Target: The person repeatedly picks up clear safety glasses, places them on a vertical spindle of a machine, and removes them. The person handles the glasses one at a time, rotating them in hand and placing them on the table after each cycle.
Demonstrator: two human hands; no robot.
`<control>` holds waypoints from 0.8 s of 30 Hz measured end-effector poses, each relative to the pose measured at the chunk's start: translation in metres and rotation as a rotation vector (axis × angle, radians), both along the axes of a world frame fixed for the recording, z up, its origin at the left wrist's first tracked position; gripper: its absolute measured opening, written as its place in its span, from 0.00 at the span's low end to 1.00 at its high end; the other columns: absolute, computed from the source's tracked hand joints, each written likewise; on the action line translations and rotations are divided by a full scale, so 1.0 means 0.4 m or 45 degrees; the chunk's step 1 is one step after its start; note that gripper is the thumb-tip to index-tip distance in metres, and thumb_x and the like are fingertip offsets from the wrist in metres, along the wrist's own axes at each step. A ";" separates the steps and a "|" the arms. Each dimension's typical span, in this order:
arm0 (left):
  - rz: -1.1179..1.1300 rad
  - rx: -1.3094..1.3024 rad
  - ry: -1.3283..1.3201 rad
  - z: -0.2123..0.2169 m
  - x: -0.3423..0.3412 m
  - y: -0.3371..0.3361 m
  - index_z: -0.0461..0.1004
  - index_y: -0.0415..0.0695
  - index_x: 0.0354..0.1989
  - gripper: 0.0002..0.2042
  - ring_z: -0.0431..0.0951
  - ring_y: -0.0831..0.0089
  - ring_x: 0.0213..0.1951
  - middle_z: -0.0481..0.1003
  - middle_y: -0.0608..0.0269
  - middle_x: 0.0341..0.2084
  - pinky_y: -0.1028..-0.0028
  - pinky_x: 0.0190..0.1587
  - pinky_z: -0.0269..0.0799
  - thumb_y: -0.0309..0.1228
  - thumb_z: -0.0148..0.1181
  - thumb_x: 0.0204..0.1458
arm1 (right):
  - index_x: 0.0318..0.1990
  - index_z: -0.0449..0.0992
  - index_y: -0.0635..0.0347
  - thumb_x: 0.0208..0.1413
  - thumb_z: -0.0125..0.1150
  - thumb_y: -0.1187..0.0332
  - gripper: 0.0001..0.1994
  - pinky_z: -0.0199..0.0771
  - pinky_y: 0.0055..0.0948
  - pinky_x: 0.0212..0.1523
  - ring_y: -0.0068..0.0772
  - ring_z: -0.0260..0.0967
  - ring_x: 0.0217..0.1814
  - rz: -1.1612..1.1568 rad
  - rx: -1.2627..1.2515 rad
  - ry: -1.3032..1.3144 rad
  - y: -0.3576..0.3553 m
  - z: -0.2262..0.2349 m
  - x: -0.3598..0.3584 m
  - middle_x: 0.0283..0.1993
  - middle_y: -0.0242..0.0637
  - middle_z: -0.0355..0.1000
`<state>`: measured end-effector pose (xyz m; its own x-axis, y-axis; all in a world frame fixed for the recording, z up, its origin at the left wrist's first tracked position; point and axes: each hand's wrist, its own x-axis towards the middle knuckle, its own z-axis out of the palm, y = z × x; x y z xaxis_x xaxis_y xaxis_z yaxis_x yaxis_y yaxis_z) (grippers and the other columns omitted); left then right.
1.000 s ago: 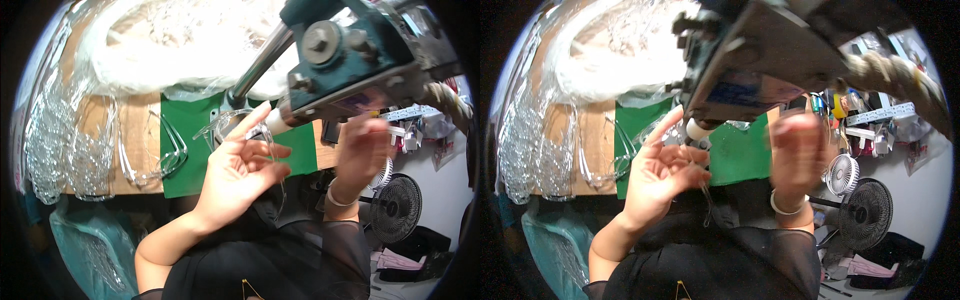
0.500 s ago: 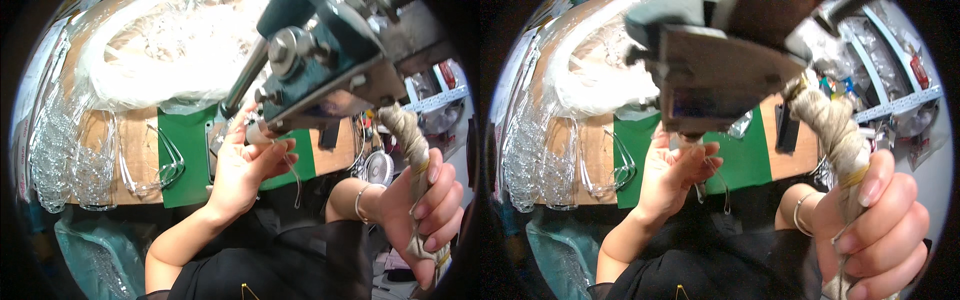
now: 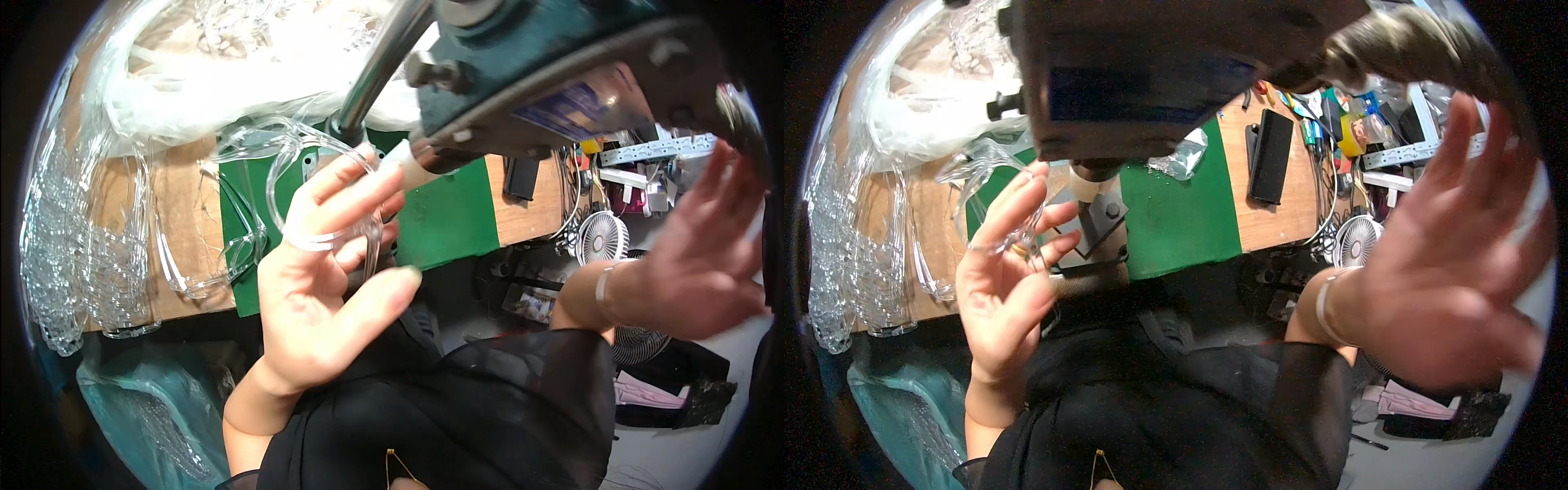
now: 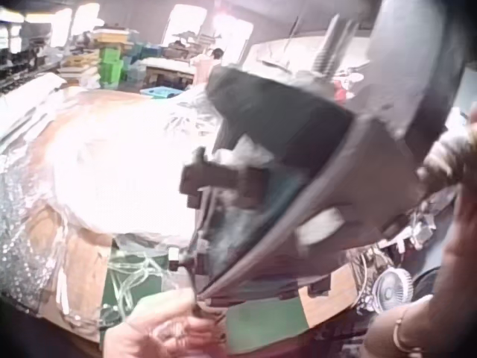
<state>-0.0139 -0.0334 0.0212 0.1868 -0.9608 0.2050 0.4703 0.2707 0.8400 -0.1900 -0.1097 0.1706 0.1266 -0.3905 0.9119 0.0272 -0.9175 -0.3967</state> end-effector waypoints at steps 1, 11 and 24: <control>-0.034 -0.061 0.035 -0.013 0.008 0.000 0.65 0.37 0.53 0.23 0.68 0.62 0.51 0.56 0.46 0.58 0.66 0.51 0.67 0.35 0.56 0.49 | 0.31 0.72 0.62 0.47 0.60 0.67 0.08 0.63 0.25 0.41 0.27 0.65 0.35 -0.304 -0.068 0.303 0.004 -0.052 -0.024 0.30 0.34 0.69; 0.033 0.280 0.399 0.015 -0.011 0.026 0.38 0.50 0.65 0.45 0.75 0.60 0.43 0.61 0.46 0.54 0.68 0.44 0.73 0.14 0.57 0.40 | 0.33 0.72 0.62 0.42 0.66 0.67 0.12 0.66 0.27 0.35 0.29 0.65 0.31 -0.497 0.982 0.979 -0.082 -0.693 -0.090 0.28 0.34 0.67; -0.344 0.377 0.381 0.029 0.045 0.039 0.59 0.32 0.51 0.29 0.78 0.65 0.34 0.75 0.44 0.32 0.68 0.42 0.74 0.45 0.55 0.50 | 0.27 0.71 0.61 0.49 0.59 0.70 0.06 0.62 0.27 0.31 0.28 0.62 0.28 -0.455 0.970 0.926 -0.109 -0.704 -0.085 0.24 0.33 0.65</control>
<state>0.0042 -0.0178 0.0327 -0.0676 -0.9918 -0.1086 0.7230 -0.1237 0.6797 -0.2241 -0.1533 -0.1110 0.3021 -0.9376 0.1718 -0.6581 -0.3356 -0.6740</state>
